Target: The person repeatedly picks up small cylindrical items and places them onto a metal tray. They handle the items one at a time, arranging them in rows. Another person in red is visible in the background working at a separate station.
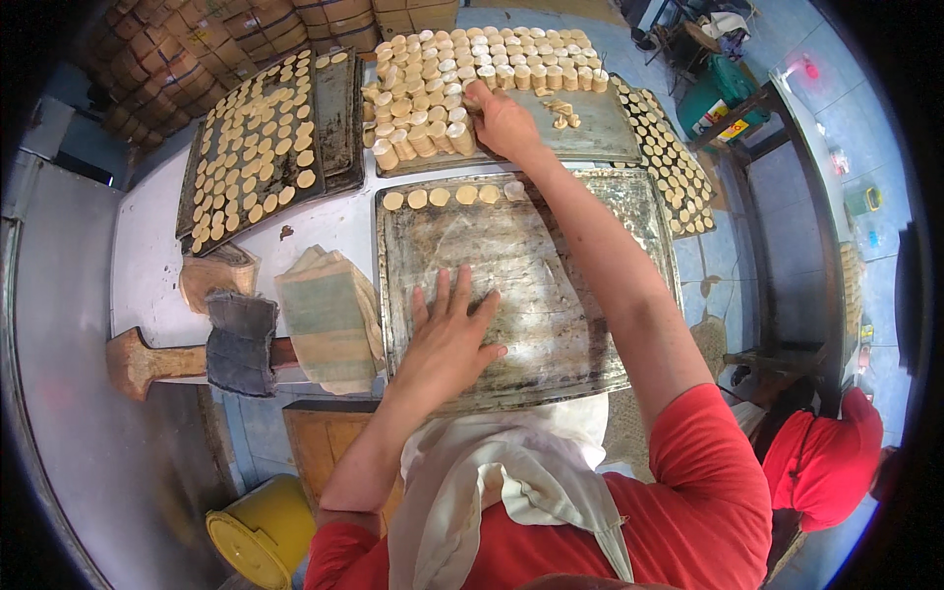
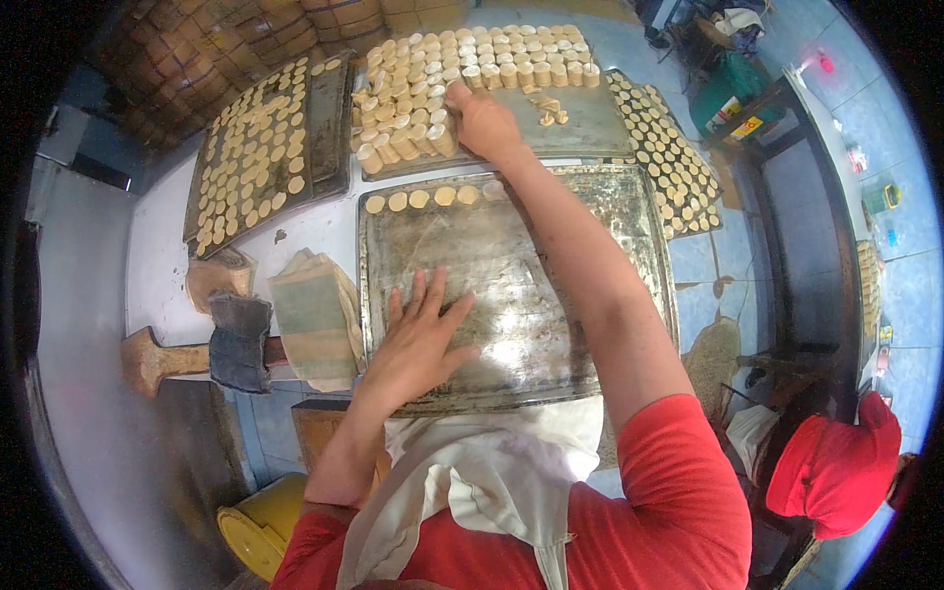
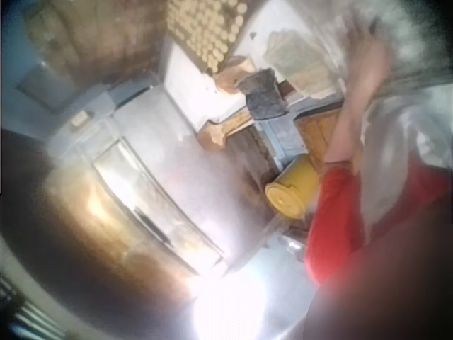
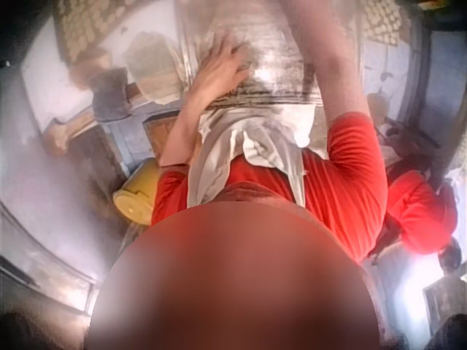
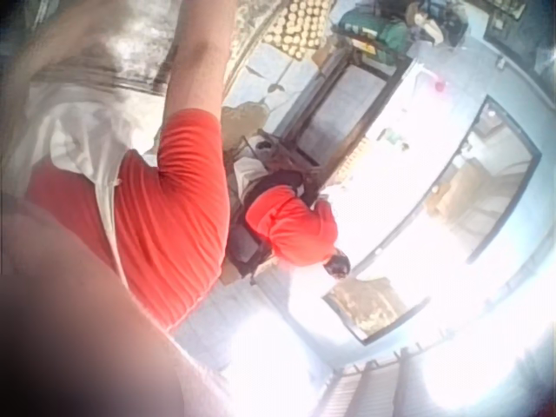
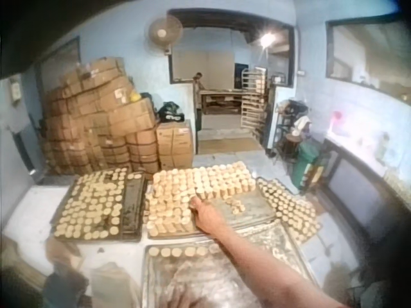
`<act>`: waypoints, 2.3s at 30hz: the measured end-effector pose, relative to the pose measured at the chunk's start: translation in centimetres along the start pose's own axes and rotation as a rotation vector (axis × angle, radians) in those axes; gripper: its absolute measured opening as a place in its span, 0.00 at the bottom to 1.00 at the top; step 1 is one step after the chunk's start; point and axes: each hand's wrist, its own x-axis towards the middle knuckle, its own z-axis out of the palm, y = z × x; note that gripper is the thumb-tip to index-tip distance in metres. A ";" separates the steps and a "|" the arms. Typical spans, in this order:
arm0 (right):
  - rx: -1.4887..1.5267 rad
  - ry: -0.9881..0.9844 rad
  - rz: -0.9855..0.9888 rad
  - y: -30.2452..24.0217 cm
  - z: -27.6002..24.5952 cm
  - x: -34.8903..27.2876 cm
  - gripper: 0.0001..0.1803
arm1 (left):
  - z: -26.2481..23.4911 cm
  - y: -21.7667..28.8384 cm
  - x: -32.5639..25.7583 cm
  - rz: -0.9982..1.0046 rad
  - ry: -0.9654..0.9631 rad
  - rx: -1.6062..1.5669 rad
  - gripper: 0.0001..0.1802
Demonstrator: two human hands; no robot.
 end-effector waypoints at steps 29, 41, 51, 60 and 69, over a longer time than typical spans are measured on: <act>0.896 -0.518 0.051 -1.7 -10.8 -16.8 0.11 | 0.2 -1.0 8.5 -0.071 0.270 -1.737 0.26; 0.597 -0.371 -0.027 -1.6 -14.0 -16.3 0.16 | 0.5 0.9 12.3 -0.073 0.278 -1.681 0.28; 0.583 -0.306 0.120 1.4 -14.4 -17.2 0.14 | 1.0 2.6 13.5 -0.023 0.215 -1.701 0.28; 0.259 -0.170 0.146 2.7 -15.5 -16.4 0.12 | 1.4 3.4 14.4 -0.004 0.214 -1.669 0.27; 0.419 -0.215 0.075 4.7 -16.2 -18.2 0.13 | 1.9 5.4 15.7 -0.005 0.149 -1.695 0.29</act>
